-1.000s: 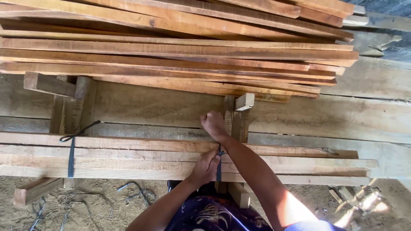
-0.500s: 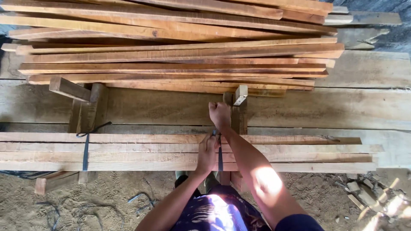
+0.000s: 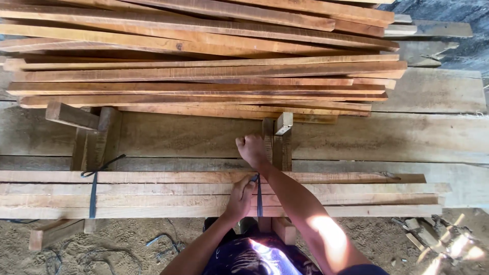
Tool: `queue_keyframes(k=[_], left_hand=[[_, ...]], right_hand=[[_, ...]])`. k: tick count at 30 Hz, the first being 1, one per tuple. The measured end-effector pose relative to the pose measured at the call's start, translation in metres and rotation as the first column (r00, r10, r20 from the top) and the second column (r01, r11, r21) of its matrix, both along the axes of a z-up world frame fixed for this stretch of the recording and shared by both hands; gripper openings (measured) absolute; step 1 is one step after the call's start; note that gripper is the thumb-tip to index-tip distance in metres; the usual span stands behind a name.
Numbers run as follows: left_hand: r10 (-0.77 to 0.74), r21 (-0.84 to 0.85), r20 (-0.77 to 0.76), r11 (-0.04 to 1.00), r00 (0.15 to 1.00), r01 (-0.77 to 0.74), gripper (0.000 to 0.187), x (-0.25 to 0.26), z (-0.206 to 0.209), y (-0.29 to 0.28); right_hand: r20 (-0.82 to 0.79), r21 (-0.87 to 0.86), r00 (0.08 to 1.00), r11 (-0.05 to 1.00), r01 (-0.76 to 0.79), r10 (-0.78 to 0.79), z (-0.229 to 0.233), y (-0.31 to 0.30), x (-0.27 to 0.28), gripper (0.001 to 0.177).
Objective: Tie bundles of thin wood slats together using black plastic straps.
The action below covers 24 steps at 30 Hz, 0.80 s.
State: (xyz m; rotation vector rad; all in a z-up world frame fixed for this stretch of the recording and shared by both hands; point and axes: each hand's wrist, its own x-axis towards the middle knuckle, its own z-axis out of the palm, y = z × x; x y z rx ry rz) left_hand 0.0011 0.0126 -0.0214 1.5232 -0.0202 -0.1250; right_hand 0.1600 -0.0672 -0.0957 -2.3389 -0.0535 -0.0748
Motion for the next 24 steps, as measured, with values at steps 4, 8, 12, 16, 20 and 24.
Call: queue_keyframes(k=[4,8,12,16,20,24], left_hand=[[-0.054,-0.093,-0.02,0.994,0.998,0.052,0.021,0.007,0.025,0.006],[-0.085,-0.199,-0.066,0.977,0.994,0.071,0.024,0.019,0.049,0.012],[-0.098,-0.166,-0.025,0.982,0.995,0.093,0.019,0.019,0.043,0.014],[-0.072,-0.141,0.023,0.987,0.997,0.074,0.033,0.014,0.024,0.008],[-0.218,0.093,-0.128,0.969,0.968,0.231,0.033,0.024,-0.037,0.013],[-0.333,0.25,-0.102,0.904,0.937,0.348,0.034,0.061,0.017,0.027]], right_hand=[[-0.049,-0.118,0.995,0.989,-0.092,0.087,0.001,-0.001,-0.008,0.042],[-0.122,-0.129,0.977,0.973,-0.189,0.174,0.004,-0.002,-0.004,0.039],[-0.115,-0.138,0.978,0.972,-0.192,0.177,-0.024,0.001,-0.002,0.045],[-0.007,-0.187,1.0,0.982,0.006,-0.008,-0.031,-0.004,0.001,0.039],[-0.208,0.002,0.949,0.97,0.243,-0.237,-0.01,-0.033,0.014,0.045],[-0.26,0.324,0.953,0.916,0.238,-0.155,0.082,-0.071,-0.021,0.049]])
